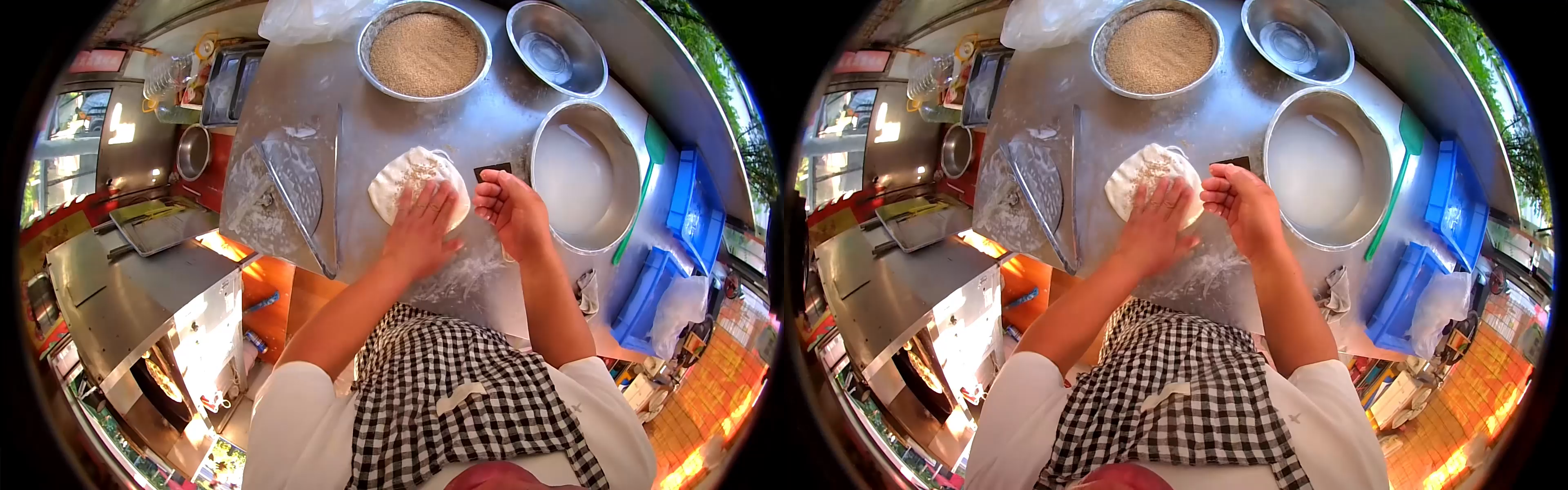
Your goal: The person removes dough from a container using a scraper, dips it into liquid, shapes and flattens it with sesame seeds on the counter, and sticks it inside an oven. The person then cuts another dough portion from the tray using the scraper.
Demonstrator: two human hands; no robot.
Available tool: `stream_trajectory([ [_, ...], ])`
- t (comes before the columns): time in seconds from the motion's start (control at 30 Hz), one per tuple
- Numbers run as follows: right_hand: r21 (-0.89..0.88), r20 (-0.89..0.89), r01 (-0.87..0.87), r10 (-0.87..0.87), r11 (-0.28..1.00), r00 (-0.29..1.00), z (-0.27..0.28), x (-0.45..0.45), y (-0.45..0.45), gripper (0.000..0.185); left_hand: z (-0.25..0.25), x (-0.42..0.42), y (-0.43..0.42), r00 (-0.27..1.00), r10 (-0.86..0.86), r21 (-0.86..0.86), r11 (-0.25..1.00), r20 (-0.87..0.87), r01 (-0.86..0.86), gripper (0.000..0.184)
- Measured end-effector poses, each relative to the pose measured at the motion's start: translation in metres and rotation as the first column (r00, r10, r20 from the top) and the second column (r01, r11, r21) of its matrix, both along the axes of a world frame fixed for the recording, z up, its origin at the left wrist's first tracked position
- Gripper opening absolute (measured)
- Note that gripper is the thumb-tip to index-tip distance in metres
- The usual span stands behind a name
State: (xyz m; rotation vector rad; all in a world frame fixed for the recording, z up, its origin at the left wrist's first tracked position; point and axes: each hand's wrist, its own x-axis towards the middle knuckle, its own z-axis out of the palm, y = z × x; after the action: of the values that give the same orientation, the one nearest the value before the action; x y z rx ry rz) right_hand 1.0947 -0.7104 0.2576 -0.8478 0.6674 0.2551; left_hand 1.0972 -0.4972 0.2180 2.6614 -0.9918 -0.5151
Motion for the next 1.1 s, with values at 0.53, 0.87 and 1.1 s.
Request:
stream_trajectory([
  [0.53,0.071,0.082,-0.089,0.084,0.993,0.993,0.004,0.023,0.023,0.036,-0.025,0.064,0.013,0.98,0.119,0.005,0.993,0.161,-0.121,0.082],
  [0.87,-0.076,-0.014,-0.072,0.071,0.995,0.997,-0.049,0.052,0.053,0.041,-0.016,0.015,0.038,0.968,0.087,-0.145,0.988,0.236,-0.053,0.079],
  [1.1,-0.907,0.15,-0.149,0.632,0.395,0.76,-0.025,0.013,0.072,0.051,-0.018,-0.024,0.044,0.996,0.071,-0.111,0.992,0.058,-0.064,0.084],
])
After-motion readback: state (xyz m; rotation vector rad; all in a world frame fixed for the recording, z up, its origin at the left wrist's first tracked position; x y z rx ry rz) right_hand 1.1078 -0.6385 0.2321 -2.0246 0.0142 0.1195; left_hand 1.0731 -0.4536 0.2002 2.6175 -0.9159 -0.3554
